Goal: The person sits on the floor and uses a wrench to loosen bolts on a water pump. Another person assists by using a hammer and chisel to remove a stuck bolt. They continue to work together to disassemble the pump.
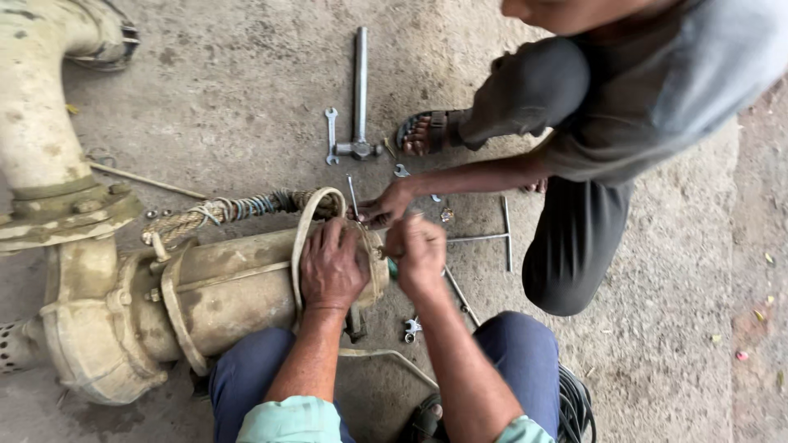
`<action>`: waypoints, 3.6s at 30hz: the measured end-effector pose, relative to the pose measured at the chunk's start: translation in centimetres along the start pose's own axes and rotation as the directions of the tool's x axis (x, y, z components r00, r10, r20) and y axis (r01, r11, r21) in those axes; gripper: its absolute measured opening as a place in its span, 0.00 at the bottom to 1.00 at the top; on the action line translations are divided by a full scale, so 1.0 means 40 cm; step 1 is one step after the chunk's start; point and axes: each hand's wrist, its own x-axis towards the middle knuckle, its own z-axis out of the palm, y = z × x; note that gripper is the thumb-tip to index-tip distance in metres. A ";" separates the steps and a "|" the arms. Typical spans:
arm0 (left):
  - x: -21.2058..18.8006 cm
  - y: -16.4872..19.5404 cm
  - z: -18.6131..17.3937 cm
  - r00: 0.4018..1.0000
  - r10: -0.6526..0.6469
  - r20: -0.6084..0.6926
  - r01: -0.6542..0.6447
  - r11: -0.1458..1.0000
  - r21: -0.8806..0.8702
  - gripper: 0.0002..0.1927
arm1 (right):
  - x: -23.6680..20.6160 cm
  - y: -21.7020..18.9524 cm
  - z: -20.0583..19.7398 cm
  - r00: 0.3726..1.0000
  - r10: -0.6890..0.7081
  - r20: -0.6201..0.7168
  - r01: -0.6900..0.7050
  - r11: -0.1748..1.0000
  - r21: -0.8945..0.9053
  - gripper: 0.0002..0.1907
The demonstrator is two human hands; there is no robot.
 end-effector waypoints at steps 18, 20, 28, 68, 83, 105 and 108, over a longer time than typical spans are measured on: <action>-0.004 -0.008 0.017 0.994 -0.044 0.101 0.039 0.998 0.048 0.13 | 0.222 -0.019 0.046 0.806 0.550 -0.218 -0.576 0.814 -0.074 0.30; -0.005 -0.008 0.017 0.993 -0.049 0.111 0.045 0.998 0.046 0.12 | 0.262 -0.005 0.064 0.763 0.589 -0.266 -0.631 0.768 -0.110 0.31; -0.001 -0.008 0.011 0.995 -0.049 0.084 0.048 0.999 0.013 0.13 | 0.270 0.046 0.084 0.796 0.568 -0.209 -0.603 0.773 -0.194 0.31; -0.010 -0.005 0.020 0.991 -0.042 0.128 0.033 0.997 0.071 0.08 | 0.009 0.024 -0.024 0.961 0.133 0.242 -0.071 0.966 -0.249 0.31; -0.004 0.003 0.015 0.986 -0.063 0.155 0.051 0.995 0.081 0.11 | 0.027 0.028 -0.032 0.966 0.203 0.157 -0.171 0.966 -0.196 0.31; 0.008 0.001 0.006 0.938 -0.087 0.336 0.068 0.995 0.069 0.25 | 0.072 0.018 -0.015 0.939 0.326 0.111 -0.310 0.941 -0.140 0.31; 0.004 -0.001 0.011 0.945 -0.090 0.314 0.076 0.996 0.055 0.23 | 0.074 0.017 -0.015 0.914 0.400 -0.067 -0.405 0.888 -0.218 0.26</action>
